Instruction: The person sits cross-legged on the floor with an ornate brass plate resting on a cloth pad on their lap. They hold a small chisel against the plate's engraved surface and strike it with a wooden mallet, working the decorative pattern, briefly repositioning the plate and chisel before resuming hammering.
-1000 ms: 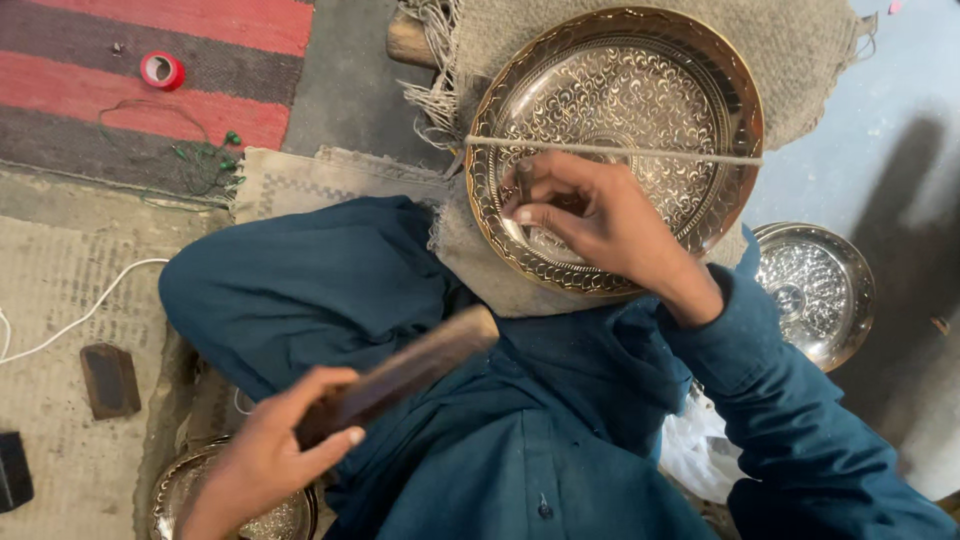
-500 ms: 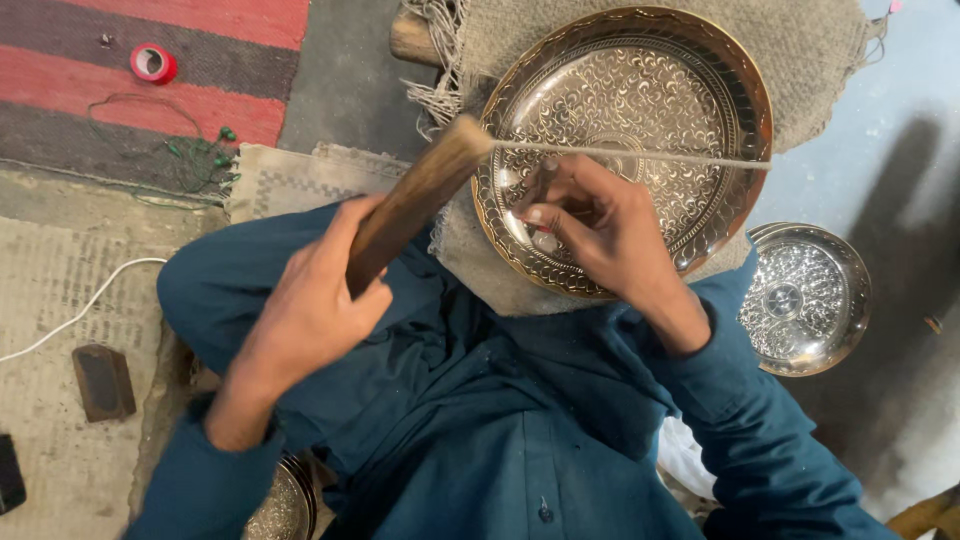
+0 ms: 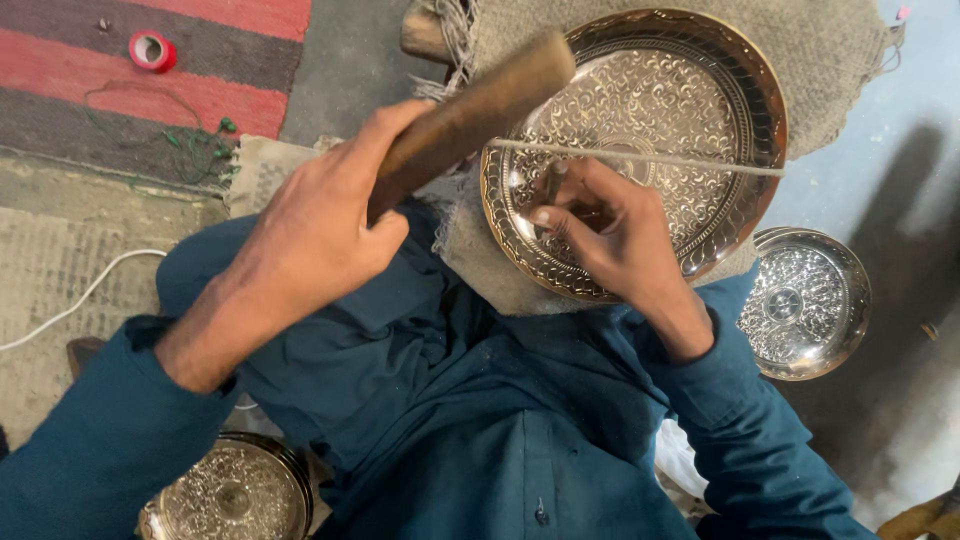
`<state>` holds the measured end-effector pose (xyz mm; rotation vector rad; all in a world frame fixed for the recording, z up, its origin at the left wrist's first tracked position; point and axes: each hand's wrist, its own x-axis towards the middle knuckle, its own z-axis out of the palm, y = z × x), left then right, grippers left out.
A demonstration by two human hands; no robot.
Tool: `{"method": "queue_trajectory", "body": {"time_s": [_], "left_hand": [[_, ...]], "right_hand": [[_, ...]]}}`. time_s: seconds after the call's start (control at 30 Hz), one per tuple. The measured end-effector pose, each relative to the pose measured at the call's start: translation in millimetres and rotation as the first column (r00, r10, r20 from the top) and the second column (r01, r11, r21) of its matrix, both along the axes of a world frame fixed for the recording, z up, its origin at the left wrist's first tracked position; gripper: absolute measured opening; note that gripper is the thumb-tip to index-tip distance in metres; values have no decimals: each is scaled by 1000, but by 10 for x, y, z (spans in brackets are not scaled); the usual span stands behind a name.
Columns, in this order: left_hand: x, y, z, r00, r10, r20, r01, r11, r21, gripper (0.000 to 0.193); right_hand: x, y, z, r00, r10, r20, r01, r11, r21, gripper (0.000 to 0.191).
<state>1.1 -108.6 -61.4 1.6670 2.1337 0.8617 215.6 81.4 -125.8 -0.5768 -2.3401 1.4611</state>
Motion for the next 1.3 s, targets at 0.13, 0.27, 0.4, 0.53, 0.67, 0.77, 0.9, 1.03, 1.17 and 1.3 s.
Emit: {"method": "queue_trajectory", "body": {"time_s": [0.13,0.27,0.4,0.53,0.67,0.77,0.9,1.03,1.17,1.3], "left_hand": [[-21,-28,-17,925,-24,-378,1,998,-59,80],[-18,-44,-51,964,-21,-265,14,999,-29,79],[-42,-50,-67,962,-17,-274,17,1000,-3,80],[-64,-61,-62,875,22,-483,-38,999,-22,80],[-67,-61,-58,977,22,-214,-11,999,52,79],[-61,-57,-64,942,14,-336,-5,1000,27,78],[-35,-57,-88,941,29,-338,-24,1000,19,75],[-37,-58,-120,1000,13,-19,-9,978,209,73],[-31,-72,-152,913,46,-405,-31,999,43,73],[-38,-84,-171,942,19,-335,-9,999,32,76]], "right_hand": [[-5,-11,1,999,-27,41,27,1000,9,20],[-5,-15,10,999,-17,33,17,1000,-13,28],[-6,-5,22,1000,17,17,-17,1000,-17,27],[-4,1,19,1000,13,28,-13,1000,4,27],[8,6,0,999,43,-13,-44,998,-40,22],[-3,26,-16,998,53,-39,-56,996,-65,19],[13,23,-12,999,19,50,-18,1000,-22,28],[10,16,7,999,18,36,-17,999,-27,26],[2,20,40,999,35,38,-36,999,10,27],[4,7,61,998,54,23,-53,998,-46,22]]}}
